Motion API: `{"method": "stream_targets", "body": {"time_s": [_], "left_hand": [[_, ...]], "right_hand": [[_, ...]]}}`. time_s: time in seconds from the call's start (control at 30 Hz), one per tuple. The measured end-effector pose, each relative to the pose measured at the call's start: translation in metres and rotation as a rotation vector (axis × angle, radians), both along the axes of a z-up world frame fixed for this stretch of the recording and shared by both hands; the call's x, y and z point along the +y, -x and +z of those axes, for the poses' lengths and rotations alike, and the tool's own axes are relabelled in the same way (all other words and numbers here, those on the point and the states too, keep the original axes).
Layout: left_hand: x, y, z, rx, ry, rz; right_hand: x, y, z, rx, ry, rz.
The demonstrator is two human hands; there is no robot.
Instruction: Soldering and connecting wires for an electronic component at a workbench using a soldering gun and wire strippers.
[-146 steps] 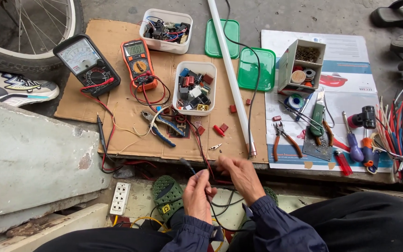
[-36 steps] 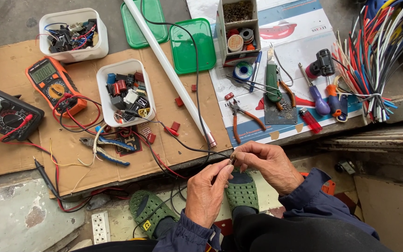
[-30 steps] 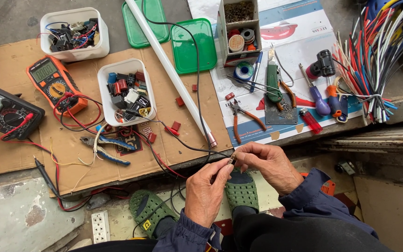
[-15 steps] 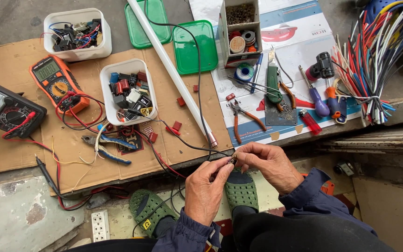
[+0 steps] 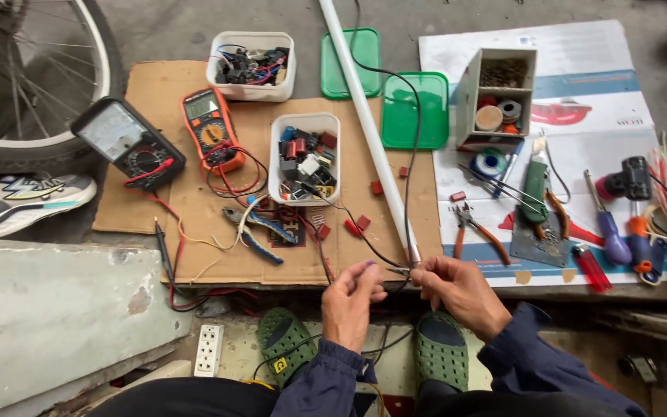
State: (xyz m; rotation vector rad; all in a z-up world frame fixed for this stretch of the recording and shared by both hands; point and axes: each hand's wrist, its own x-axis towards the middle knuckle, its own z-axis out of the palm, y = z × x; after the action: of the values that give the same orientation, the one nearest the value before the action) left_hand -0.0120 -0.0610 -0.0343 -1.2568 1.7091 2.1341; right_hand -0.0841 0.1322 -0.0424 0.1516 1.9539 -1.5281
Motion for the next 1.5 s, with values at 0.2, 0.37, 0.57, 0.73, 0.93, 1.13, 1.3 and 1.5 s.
{"method": "stream_targets", "body": {"time_s": [0.2, 0.37, 0.57, 0.73, 0.93, 1.13, 1.3, 1.5], "left_hand": [[-0.044, 0.004, -0.032, -0.009, 0.508, 0.165], [-0.067, 0.020, -0.084, -0.097, 0.697, 0.070], [-0.054, 0.044, -0.050, -0.017, 0.762, 0.030], [-0.050, 0.080, -0.023, -0.138, 0.295, -0.051], [-0.053, 0.110, -0.047, 0.064, -0.491, 0.290], [-0.023, 0.067, 0.028, 0.170, -0.200, -0.038], [0.010, 0.019, 0.055, 0.084, -0.182, -0.248], [0.021, -0.003, 0.077, -0.059, 0.018, -0.491]], "right_hand": [[-0.036, 0.039, 0.019, 0.181, -0.071, 0.014], [-0.035, 0.063, -0.030, 0.298, -0.182, -0.094], [-0.055, 0.077, -0.037, 0.318, -0.306, -0.055], [-0.072, 0.075, -0.023, 0.356, -0.453, 0.024], [-0.067, 0.064, -0.026, 0.343, -0.497, 0.052], [-0.051, 0.038, 0.054, 0.123, -0.031, -0.176], [-0.026, 0.014, 0.103, -0.135, 0.222, -0.262], [0.010, -0.008, 0.081, -0.021, 0.288, -0.212]]}}
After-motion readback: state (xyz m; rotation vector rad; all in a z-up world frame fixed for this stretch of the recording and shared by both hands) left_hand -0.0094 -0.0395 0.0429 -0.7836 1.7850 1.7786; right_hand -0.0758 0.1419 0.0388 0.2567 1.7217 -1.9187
